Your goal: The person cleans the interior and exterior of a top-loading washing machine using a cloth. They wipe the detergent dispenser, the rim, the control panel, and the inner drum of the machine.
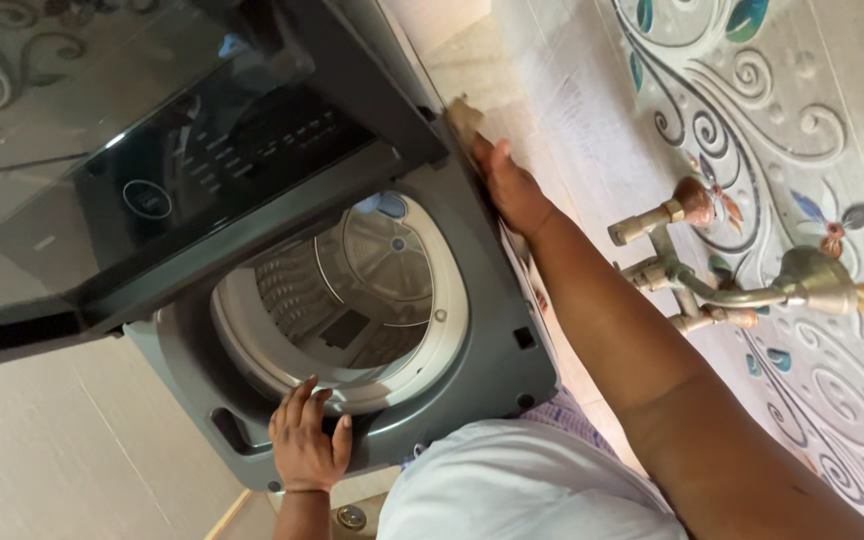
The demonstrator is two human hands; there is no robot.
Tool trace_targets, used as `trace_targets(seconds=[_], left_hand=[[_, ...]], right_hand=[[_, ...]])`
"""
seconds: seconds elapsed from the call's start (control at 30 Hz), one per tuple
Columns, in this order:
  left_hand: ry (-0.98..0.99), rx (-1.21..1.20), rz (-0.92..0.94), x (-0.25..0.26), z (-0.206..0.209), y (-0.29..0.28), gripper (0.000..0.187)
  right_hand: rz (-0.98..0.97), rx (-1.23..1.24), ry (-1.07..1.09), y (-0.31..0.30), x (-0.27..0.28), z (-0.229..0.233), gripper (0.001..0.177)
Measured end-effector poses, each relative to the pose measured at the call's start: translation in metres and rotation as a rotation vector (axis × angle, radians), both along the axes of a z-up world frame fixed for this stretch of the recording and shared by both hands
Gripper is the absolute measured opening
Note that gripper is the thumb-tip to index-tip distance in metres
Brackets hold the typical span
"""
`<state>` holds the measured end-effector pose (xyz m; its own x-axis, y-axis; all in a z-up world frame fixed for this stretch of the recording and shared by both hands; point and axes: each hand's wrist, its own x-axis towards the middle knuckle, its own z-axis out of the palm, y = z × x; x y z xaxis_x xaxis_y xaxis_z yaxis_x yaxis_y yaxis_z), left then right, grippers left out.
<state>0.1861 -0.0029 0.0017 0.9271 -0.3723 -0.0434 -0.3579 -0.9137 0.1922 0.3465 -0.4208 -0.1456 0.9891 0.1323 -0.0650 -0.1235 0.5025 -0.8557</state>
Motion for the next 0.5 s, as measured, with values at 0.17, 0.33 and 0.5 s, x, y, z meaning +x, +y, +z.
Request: trace_targets(seconds=[0.17, 0.33, 0.5], left_hand=[[0.004, 0.003, 0.008, 0.002, 0.002, -0.004, 0.046], [0.016, -0.006, 0.008, 0.005, 0.003, -0.006, 0.046], [0.007, 0.001, 0.012, 0.007, 0.004, -0.008, 0.047]], right_hand=[[0.031, 0.112, -0.165, 0.000, 0.051, 0.024, 0.099], [-0.014, -0.173, -0.205, -0.004, 0.081, 0.040, 0.098], [0.020, -0.256, -0.377, -0.011, 0.102, 0.093, 0.097]])
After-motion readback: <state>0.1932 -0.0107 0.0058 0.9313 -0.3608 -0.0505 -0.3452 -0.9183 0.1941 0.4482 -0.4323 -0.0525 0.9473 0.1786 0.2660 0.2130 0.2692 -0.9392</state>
